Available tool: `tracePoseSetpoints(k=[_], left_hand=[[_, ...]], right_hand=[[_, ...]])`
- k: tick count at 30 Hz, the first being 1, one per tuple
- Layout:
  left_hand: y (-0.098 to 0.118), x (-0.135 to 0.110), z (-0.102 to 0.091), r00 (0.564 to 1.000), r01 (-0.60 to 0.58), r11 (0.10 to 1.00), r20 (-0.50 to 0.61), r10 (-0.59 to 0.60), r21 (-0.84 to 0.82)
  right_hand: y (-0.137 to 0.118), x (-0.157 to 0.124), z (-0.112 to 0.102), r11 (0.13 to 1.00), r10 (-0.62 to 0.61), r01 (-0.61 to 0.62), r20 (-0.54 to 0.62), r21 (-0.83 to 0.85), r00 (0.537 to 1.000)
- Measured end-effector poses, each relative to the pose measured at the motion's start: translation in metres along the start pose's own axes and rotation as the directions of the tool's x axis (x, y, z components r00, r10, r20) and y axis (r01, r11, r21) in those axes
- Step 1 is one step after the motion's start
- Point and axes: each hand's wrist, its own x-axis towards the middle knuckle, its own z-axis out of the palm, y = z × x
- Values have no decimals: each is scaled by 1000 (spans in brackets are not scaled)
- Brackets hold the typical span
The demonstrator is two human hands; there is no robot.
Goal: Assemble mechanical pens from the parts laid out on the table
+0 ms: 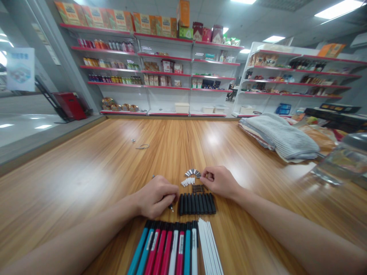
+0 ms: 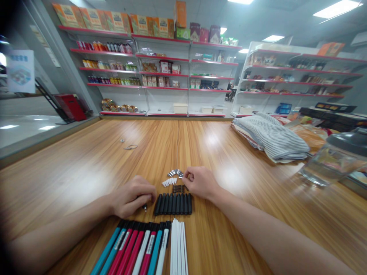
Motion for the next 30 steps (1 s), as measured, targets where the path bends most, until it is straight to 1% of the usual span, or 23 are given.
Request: tracePoseSetpoints(k=[19, 21, 23, 26, 27, 28, 29, 30], left_hand=[[1, -2, 2, 1000, 19, 1000, -5, -19, -25], [2, -1, 0, 999, 30, 998, -41, -33, -55], [3, 4, -6, 990, 59, 992, -120, -72, -111], [6, 7, -23, 949, 114, 952, -251, -189, -285], [9, 3, -28, 942, 116, 929, -258, -215, -350], [13, -5, -30, 949, 93, 909, -241, -205, -405], [19, -19, -29, 965, 73, 912, -202, -166, -404], [26, -37, -23, 989, 27, 941, -125, -73, -338]], right_hand=[[0, 0, 0, 1000, -6, 6, -4, 9, 1000], [0, 0, 0, 1000, -11, 11, -4, 25, 1000], [0, 0, 0, 998, -13, 14, -18, 54, 1000], [0, 0, -1, 995, -5, 14, -85, 98, 996], [0, 0, -1, 994, 1, 12, -115, 109, 993], [0, 1, -2, 993, 9, 8, -144, 120, 990], [0, 1, -2, 991, 20, 2, -167, 132, 986], [0, 1, -3, 990, 32, -5, -186, 144, 982]])
